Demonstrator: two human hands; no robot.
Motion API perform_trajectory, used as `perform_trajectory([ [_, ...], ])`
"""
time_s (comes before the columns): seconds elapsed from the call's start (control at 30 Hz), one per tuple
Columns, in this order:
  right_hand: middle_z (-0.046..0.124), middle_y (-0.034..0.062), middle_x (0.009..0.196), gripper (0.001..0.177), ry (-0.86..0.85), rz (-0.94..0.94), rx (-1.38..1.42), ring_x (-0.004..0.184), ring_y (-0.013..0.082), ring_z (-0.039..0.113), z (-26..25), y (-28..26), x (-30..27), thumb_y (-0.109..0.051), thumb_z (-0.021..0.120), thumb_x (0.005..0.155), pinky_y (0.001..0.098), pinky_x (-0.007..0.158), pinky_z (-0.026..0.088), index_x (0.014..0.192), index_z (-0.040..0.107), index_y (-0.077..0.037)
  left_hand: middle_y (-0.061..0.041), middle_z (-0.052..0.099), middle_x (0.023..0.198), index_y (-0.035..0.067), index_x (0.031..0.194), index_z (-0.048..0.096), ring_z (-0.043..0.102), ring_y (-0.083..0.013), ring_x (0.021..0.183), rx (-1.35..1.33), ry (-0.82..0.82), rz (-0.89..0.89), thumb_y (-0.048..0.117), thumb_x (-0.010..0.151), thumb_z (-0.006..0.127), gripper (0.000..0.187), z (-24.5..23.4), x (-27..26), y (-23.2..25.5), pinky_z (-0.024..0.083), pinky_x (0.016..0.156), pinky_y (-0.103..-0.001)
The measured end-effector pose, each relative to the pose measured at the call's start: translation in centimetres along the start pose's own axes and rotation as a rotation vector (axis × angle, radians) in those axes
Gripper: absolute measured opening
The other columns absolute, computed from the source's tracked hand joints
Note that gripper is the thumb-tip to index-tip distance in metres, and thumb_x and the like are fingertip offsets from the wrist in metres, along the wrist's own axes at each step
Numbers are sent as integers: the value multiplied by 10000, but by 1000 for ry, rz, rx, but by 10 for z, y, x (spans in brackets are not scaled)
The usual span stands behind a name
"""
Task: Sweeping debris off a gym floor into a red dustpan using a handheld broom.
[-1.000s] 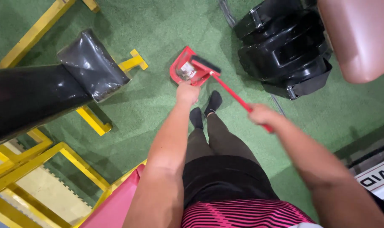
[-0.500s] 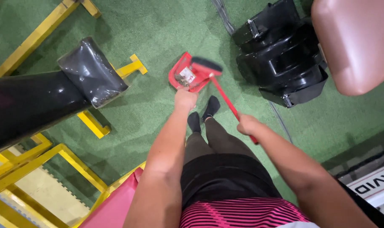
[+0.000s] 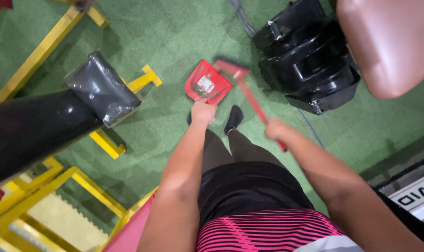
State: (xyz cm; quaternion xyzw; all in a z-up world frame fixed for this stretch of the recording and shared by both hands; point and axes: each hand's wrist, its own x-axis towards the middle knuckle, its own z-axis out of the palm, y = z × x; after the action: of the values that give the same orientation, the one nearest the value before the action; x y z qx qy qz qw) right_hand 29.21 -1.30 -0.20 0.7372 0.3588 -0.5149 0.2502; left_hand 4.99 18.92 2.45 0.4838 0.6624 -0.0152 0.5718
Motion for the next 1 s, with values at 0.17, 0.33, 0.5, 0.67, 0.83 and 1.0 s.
perform_trajectory([
  [0.17,661,237,1296,724,6,-192,164,1195,386,647,14,-19,-77,-143,622,797,457,1024,514,1504,464,-142,-46,637,688,65,1058,733,618,-208,450,-51,-70,42,167,817,678,267,-23,4,-19,479,392,-360],
  [0.33,640,215,1320,682,45,-163,298,1207,384,622,10,-13,-141,-278,640,874,455,1031,486,1510,432,-144,-55,582,643,122,1102,749,512,-157,425,-34,-166,-61,253,913,653,249,-88,16,-27,395,370,-332],
  [0.5,754,242,915,664,-128,174,464,665,332,662,19,-36,-191,-286,557,982,482,622,538,1610,348,-233,3,610,661,163,1168,729,506,-117,441,19,-321,-43,109,821,668,357,-174,69,-38,377,373,-292],
  [0.67,711,156,857,535,129,226,588,625,261,668,45,-37,-177,-291,577,991,425,593,558,1508,466,-207,-9,577,646,184,1177,724,498,-113,447,299,-453,37,152,840,656,345,-224,82,30,381,381,-305],
  [0.83,743,264,938,393,77,310,632,813,431,725,64,-67,-145,-283,560,1022,563,714,583,1335,638,-59,-80,672,717,34,1099,725,607,-176,500,699,-558,223,195,888,681,269,-206,135,40,488,437,-354],
  [1.0,735,266,1082,429,149,241,521,1005,419,721,135,-167,-44,-248,580,915,505,882,582,1270,665,-22,-195,752,903,87,1068,771,722,-293,772,899,-351,470,248,815,682,312,-172,161,20,584,725,-417],
])
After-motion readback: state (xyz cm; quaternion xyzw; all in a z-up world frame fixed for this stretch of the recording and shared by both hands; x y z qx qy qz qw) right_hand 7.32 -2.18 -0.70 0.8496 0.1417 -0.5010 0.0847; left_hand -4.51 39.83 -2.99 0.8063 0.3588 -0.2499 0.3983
